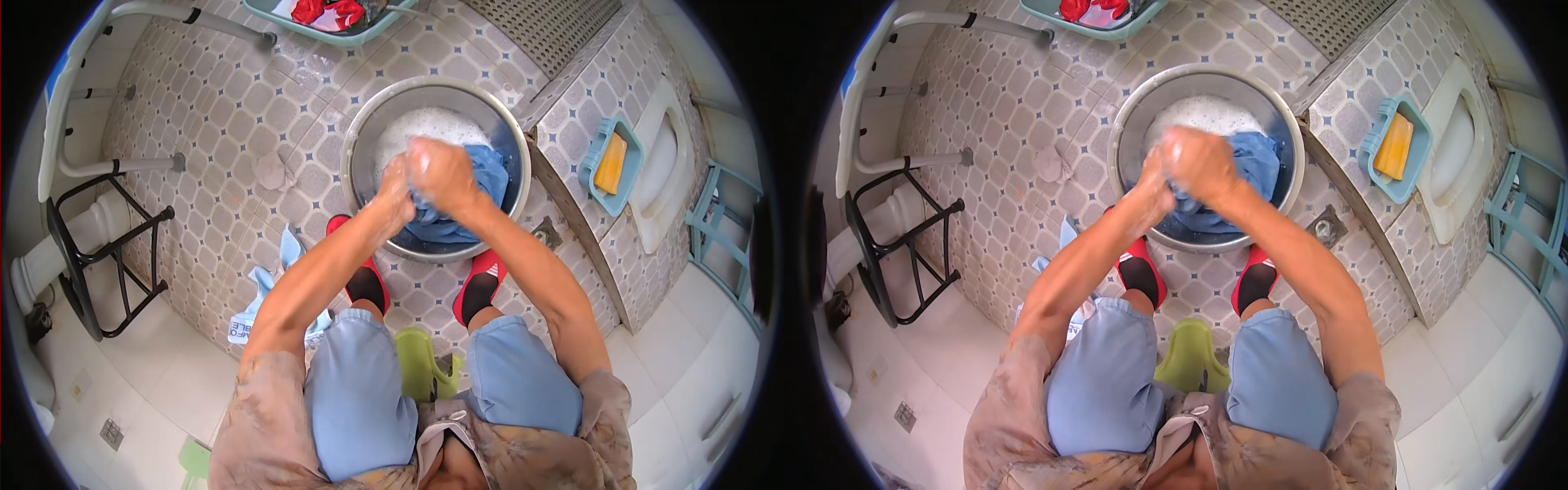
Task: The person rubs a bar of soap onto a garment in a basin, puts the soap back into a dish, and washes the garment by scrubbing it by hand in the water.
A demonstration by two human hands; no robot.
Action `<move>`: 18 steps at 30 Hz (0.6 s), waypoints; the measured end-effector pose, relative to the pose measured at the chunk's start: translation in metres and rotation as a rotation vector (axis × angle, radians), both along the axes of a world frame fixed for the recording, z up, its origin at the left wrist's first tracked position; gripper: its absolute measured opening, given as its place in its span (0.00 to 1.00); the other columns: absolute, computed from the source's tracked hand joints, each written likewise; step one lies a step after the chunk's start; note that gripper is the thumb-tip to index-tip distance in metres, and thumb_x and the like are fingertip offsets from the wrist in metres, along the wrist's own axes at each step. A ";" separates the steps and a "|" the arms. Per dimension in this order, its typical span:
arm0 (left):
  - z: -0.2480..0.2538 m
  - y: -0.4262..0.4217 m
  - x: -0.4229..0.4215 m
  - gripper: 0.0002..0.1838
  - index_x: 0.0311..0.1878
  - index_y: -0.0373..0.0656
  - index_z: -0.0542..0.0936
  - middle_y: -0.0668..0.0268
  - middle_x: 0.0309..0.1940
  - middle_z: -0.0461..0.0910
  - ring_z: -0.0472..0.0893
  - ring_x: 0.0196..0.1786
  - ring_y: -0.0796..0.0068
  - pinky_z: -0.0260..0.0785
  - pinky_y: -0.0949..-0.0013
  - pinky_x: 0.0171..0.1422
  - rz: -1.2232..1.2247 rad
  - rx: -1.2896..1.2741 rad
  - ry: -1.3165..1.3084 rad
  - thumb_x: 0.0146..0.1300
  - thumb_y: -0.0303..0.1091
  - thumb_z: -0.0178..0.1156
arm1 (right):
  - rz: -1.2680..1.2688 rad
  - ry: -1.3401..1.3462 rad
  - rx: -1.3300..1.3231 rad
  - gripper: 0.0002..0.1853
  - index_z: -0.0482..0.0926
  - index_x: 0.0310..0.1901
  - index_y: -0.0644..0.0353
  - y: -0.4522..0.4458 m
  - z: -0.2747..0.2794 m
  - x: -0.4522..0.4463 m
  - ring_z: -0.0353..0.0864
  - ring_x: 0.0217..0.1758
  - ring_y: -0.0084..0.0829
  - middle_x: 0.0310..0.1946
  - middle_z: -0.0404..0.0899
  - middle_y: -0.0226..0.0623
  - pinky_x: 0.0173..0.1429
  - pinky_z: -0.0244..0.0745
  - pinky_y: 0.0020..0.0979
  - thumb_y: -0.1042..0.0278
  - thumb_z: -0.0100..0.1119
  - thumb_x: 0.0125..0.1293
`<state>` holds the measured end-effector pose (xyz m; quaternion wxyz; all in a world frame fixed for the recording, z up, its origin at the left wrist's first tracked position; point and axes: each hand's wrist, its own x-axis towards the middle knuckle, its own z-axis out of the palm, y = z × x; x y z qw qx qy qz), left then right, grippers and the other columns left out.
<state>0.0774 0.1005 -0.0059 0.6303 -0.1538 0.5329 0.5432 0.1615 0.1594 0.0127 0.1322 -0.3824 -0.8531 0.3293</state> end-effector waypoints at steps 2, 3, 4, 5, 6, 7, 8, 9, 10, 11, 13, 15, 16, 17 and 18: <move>0.009 0.011 -0.011 0.11 0.41 0.42 0.78 0.65 0.33 0.79 0.79 0.33 0.73 0.72 0.68 0.36 -0.112 0.056 0.063 0.67 0.39 0.54 | -0.121 -0.104 0.054 0.15 0.78 0.31 0.59 0.031 -0.040 0.007 0.80 0.32 0.54 0.26 0.80 0.49 0.38 0.76 0.49 0.60 0.46 0.68; 0.011 0.013 -0.016 0.11 0.42 0.41 0.78 0.66 0.33 0.78 0.77 0.31 0.75 0.71 0.69 0.36 -0.216 0.099 0.115 0.66 0.39 0.54 | -0.165 -0.191 0.077 0.15 0.78 0.32 0.60 0.041 -0.057 0.011 0.80 0.33 0.54 0.26 0.80 0.47 0.39 0.76 0.49 0.61 0.45 0.69; 0.018 0.021 -0.019 0.15 0.44 0.37 0.78 0.67 0.36 0.77 0.74 0.35 0.76 0.69 0.70 0.43 -0.166 0.070 0.136 0.65 0.40 0.54 | -0.164 -0.189 0.078 0.15 0.78 0.32 0.60 0.054 -0.055 0.011 0.80 0.33 0.54 0.26 0.80 0.47 0.39 0.76 0.49 0.61 0.45 0.69; 0.013 0.023 -0.022 0.15 0.44 0.37 0.78 0.67 0.36 0.77 0.74 0.35 0.76 0.69 0.70 0.43 -0.167 0.066 0.128 0.65 0.40 0.54 | -0.246 0.021 0.059 0.15 0.78 0.34 0.61 0.065 -0.052 0.016 0.80 0.35 0.53 0.28 0.80 0.48 0.41 0.75 0.48 0.61 0.45 0.70; 0.010 0.023 -0.027 0.17 0.48 0.37 0.77 0.66 0.38 0.76 0.74 0.38 0.76 0.68 0.70 0.48 -0.149 0.196 0.232 0.64 0.41 0.54 | -0.325 0.226 0.034 0.14 0.78 0.36 0.62 0.067 -0.049 0.023 0.79 0.36 0.52 0.29 0.80 0.48 0.43 0.75 0.46 0.62 0.45 0.70; 0.009 0.026 -0.037 0.20 0.51 0.36 0.76 0.64 0.40 0.76 0.74 0.42 0.76 0.67 0.70 0.52 -0.126 0.340 0.352 0.64 0.42 0.55 | -0.321 0.231 0.038 0.14 0.78 0.36 0.62 0.070 -0.048 0.025 0.79 0.36 0.52 0.29 0.80 0.48 0.43 0.75 0.46 0.62 0.45 0.70; 0.009 0.027 -0.044 0.27 0.61 0.40 0.70 0.57 0.51 0.74 0.74 0.52 0.66 0.67 0.66 0.58 -0.268 0.234 0.534 0.60 0.40 0.58 | -0.326 0.192 0.175 0.13 0.78 0.39 0.61 0.074 -0.048 0.025 0.78 0.40 0.51 0.34 0.80 0.47 0.47 0.73 0.45 0.62 0.47 0.70; 0.001 0.023 -0.044 0.27 0.61 0.40 0.70 0.57 0.51 0.74 0.74 0.52 0.66 0.67 0.66 0.58 -0.269 0.232 0.536 0.60 0.40 0.58 | -0.333 0.142 0.298 0.12 0.78 0.42 0.61 0.069 -0.049 0.027 0.77 0.44 0.50 0.39 0.80 0.46 0.51 0.72 0.43 0.61 0.49 0.70; -0.014 0.014 -0.039 0.31 0.65 0.39 0.66 0.51 0.57 0.70 0.70 0.58 0.57 0.66 0.60 0.62 -0.539 0.233 1.106 0.57 0.37 0.59 | -0.254 0.070 0.318 0.12 0.77 0.46 0.58 0.060 -0.049 0.026 0.72 0.52 0.46 0.50 0.76 0.44 0.55 0.69 0.42 0.61 0.54 0.66; -0.030 0.009 -0.036 0.36 0.68 0.39 0.62 0.46 0.63 0.65 0.67 0.64 0.48 0.65 0.54 0.65 -0.805 0.225 1.681 0.54 0.35 0.60 | -0.254 0.070 0.319 0.12 0.77 0.46 0.58 0.050 -0.050 0.023 0.72 0.52 0.46 0.50 0.76 0.44 0.55 0.69 0.42 0.61 0.54 0.66; -0.045 0.004 -0.032 0.37 0.69 0.40 0.61 0.46 0.64 0.63 0.67 0.64 0.47 0.65 0.51 0.65 -0.967 0.247 1.718 0.53 0.33 0.60 | 0.057 -0.292 0.410 0.15 0.77 0.49 0.58 0.028 -0.060 0.018 0.70 0.58 0.45 0.57 0.72 0.42 0.56 0.69 0.44 0.63 0.57 0.62; -0.055 0.001 -0.028 0.40 0.70 0.41 0.60 0.47 0.67 0.59 0.66 0.63 0.44 0.65 0.47 0.63 -1.303 0.301 1.776 0.52 0.31 0.61 | 0.115 -0.423 0.419 0.19 0.77 0.51 0.59 0.018 -0.078 0.020 0.66 0.61 0.45 0.61 0.67 0.44 0.56 0.69 0.44 0.64 0.59 0.57; -0.056 0.002 -0.026 0.38 0.70 0.43 0.61 0.49 0.67 0.60 0.67 0.63 0.46 0.65 0.45 0.62 -1.345 0.271 1.775 0.52 0.31 0.61 | 0.119 -0.473 0.419 0.20 0.76 0.51 0.60 0.016 -0.080 0.021 0.65 0.62 0.46 0.62 0.65 0.45 0.58 0.69 0.44 0.64 0.60 0.56; -0.058 0.001 -0.026 0.38 0.70 0.43 0.61 0.49 0.67 0.60 0.67 0.63 0.46 0.65 0.45 0.62 -1.338 0.270 1.780 0.52 0.31 0.61 | 0.129 -0.519 0.428 0.21 0.76 0.51 0.61 0.017 -0.081 0.020 0.64 0.63 0.47 0.63 0.64 0.46 0.59 0.69 0.44 0.63 0.60 0.55; -0.058 0.001 -0.026 0.39 0.69 0.42 0.61 0.49 0.67 0.60 0.67 0.62 0.45 0.65 0.46 0.63 -1.321 0.283 1.824 0.52 0.30 0.61 | 0.130 -0.515 0.442 0.21 0.76 0.51 0.61 0.019 -0.080 0.021 0.64 0.63 0.47 0.63 0.64 0.46 0.59 0.69 0.44 0.63 0.60 0.55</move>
